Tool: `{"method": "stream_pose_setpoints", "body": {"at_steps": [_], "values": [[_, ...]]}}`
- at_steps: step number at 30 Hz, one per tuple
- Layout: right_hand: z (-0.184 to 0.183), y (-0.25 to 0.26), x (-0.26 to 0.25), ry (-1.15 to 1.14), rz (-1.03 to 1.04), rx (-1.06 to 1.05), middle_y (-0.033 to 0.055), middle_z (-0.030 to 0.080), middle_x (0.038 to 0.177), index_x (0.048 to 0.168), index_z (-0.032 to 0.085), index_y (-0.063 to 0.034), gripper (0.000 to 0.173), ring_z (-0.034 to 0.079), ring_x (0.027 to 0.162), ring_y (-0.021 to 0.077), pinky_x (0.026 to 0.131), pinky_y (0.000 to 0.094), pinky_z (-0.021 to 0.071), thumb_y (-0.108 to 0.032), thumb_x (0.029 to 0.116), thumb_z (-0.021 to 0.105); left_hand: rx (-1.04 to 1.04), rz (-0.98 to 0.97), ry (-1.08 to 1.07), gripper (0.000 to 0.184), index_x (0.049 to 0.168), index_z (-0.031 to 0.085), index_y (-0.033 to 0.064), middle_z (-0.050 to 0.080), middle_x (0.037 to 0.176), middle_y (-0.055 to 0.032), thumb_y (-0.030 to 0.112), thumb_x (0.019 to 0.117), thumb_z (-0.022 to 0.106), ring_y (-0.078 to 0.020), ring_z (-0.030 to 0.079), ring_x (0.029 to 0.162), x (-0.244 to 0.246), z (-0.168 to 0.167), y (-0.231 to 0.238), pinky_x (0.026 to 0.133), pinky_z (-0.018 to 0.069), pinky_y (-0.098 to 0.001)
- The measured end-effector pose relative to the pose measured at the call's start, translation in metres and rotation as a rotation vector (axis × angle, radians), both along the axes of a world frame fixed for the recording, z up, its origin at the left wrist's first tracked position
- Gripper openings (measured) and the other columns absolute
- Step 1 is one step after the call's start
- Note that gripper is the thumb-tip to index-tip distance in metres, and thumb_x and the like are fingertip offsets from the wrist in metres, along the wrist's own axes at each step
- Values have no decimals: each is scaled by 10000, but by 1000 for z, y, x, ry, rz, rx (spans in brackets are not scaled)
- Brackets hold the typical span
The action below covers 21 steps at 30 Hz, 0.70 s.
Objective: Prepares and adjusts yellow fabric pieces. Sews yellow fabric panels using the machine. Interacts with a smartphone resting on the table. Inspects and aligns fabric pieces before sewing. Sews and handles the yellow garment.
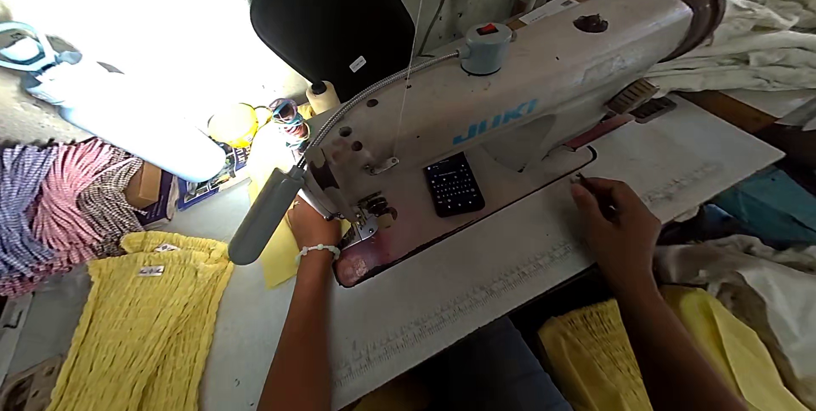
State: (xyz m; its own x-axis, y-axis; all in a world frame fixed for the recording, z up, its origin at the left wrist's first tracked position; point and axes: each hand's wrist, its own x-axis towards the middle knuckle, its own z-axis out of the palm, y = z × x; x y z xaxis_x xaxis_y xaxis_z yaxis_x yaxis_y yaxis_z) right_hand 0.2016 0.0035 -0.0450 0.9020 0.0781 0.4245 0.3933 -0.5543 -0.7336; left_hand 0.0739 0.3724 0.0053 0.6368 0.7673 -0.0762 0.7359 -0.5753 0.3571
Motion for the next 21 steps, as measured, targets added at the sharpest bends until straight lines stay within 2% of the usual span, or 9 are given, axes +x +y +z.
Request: {"method": "stream_pose_setpoints", "body": {"at_steps": [2,9,11,14,16,17,19,20,21], "values": [[-2,3,-2,-17,-2,-21,195,666,931,1130,673,89,382,580,740,143,672,269,480,-269,1024,593,2,10,13,431,1287,615,-82,602,1311,-318,95,908,717,-471,519,1300,1,0,1,1114,347,-597],[-2,5,-4,-46,44,-110,182,661,930,1126,703,65,370,559,717,175,633,298,452,-266,981,627,14,19,-1,389,1279,615,-94,591,1329,-324,93,945,683,-458,521,1311,0,1,2,1114,333,-606],[-3,4,-3,-48,35,-118,204,662,957,1137,702,66,382,576,733,213,644,340,468,-273,977,630,23,19,-18,375,1278,618,-93,589,1332,-325,104,963,666,-461,519,1313,-2,1,2,1113,325,-618],[14,-17,19,-44,8,-84,325,629,1136,1256,623,103,425,628,865,376,764,509,526,-228,991,640,44,-4,-145,329,1223,644,-101,635,1245,-333,131,990,626,-480,567,1250,-9,-2,6,1086,344,-646],[42,-42,61,-101,-38,-64,340,588,1240,1324,537,104,475,630,944,360,827,484,533,-270,1035,586,40,-24,-214,288,1160,679,-93,657,1195,-325,136,997,617,-475,593,1210,-18,-5,10,1065,353,-663],[61,-51,89,-143,-70,-70,331,571,1291,1354,522,89,491,615,1039,349,902,456,518,-302,1058,534,36,-24,-226,278,1135,686,-88,664,1171,-312,144,996,623,-467,603,1186,-22,-8,11,1053,361,-662],[103,-57,146,-154,-142,-118,347,520,1390,1404,537,46,544,528,1276,438,1087,517,420,-376,1073,442,33,-18,-239,280,1121,688,-77,670,1147,-292,165,989,643,-452,609,1165,-27,-9,8,1036,376,-650],[122,-55,171,-119,-158,-165,357,510,1405,1401,553,32,569,494,1322,483,1119,585,373,-413,1076,412,26,-14,-253,280,1128,689,-74,671,1152,-289,164,984,651,-447,609,1165,-28,-9,6,1034,378,-648],[139,-49,189,-55,-156,-184,374,520,1383,1369,573,46,593,489,1312,518,1097,656,343,-441,1073,408,20,-11,-262,281,1132,691,-72,672,1156,-284,162,979,658,-444,607,1169,-29,-9,3,1032,375,-648]]}}
